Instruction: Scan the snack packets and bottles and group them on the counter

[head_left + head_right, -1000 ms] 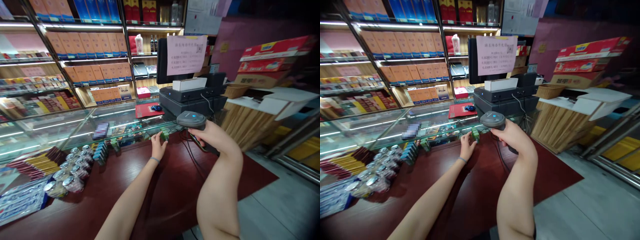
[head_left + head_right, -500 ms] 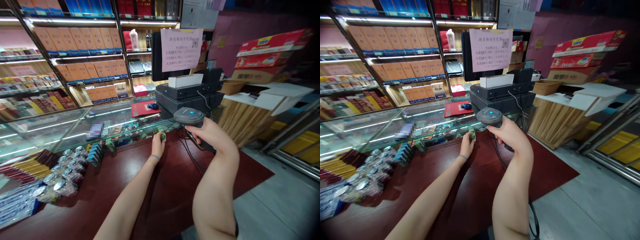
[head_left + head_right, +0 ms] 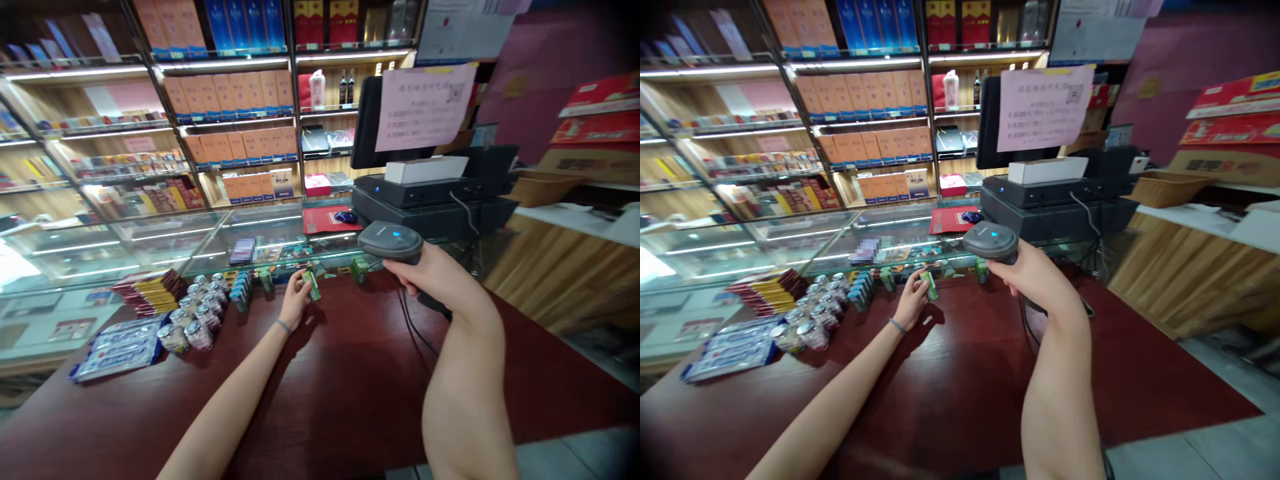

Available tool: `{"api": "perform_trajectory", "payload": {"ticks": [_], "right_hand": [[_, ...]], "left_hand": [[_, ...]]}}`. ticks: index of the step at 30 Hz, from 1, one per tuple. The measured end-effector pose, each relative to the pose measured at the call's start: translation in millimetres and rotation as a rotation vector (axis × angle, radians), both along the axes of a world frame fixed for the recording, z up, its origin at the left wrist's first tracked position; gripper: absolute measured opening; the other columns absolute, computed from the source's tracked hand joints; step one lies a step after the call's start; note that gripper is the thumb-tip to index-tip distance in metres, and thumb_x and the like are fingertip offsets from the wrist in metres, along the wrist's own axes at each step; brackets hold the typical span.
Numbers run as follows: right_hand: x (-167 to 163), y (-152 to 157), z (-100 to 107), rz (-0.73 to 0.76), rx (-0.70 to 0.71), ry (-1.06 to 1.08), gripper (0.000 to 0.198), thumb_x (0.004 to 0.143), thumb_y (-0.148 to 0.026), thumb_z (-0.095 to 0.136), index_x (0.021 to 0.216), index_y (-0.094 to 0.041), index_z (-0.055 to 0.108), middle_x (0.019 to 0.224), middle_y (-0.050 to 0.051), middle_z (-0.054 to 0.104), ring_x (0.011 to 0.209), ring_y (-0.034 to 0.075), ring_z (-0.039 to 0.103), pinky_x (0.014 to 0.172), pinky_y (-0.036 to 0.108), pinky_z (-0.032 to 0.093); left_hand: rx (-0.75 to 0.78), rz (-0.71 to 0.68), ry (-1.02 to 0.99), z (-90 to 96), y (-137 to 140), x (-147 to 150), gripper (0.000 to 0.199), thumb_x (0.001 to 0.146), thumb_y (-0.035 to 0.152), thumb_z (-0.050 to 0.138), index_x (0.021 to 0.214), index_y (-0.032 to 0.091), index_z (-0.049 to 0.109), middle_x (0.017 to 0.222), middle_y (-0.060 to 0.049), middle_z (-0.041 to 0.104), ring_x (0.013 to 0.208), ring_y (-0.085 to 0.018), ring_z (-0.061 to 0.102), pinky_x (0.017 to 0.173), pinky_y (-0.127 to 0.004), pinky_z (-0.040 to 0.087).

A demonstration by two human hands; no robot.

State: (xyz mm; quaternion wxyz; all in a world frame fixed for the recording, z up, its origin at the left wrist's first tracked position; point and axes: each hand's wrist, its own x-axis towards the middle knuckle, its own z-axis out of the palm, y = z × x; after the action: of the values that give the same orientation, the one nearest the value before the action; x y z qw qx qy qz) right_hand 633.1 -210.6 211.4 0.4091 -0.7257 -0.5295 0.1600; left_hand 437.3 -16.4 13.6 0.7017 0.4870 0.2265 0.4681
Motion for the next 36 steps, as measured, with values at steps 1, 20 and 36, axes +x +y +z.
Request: {"api": "perform_trajectory", "payload": {"ticks": [1,20,36], "right_hand": [[-6,5,0,0.02,-0.008,-0.011,0.022,0.082,-0.042,0.065,0.084,-0.022,0.056,0.051,-0.004,0.057,0.044,0.015,0.055,0.05,0.027,0.044],[-146,65,-34,0.364,-0.346,-0.638,0.038,0.077,-0.034,0.061,0.113,-0.025,0.052,0.083,0.006,0.074,0.075,0.031,0.071,0.056,0.029,0.034],[-148,67,-41,0.346,-0.359,-0.699,0.035,0.077,-0.039,0.063,0.11,-0.027,0.059,0.089,0.006,0.077,0.077,0.032,0.073,0.055,0.03,0.034]], "left_hand": [[-0.043,-0.012,-0.022,1.0,3,-16,0.055,0.08,0.033,0.078,0.13,0.025,0.056,0.095,-0.001,0.064,0.078,-0.012,0.063,0.066,-0.021,0.052],[-0.387,0.016,-0.209,-20.1,29,-124,0.035,0.087,0.025,0.072,0.121,0.022,0.063,0.109,-0.006,0.069,0.087,-0.013,0.068,0.072,-0.026,0.056],[-0.382,-0.033,-0.297,-34.9,40,-122,0.026,0.088,0.026,0.07,0.113,0.022,0.064,0.105,-0.005,0.068,0.087,-0.012,0.065,0.076,-0.024,0.052]]}}
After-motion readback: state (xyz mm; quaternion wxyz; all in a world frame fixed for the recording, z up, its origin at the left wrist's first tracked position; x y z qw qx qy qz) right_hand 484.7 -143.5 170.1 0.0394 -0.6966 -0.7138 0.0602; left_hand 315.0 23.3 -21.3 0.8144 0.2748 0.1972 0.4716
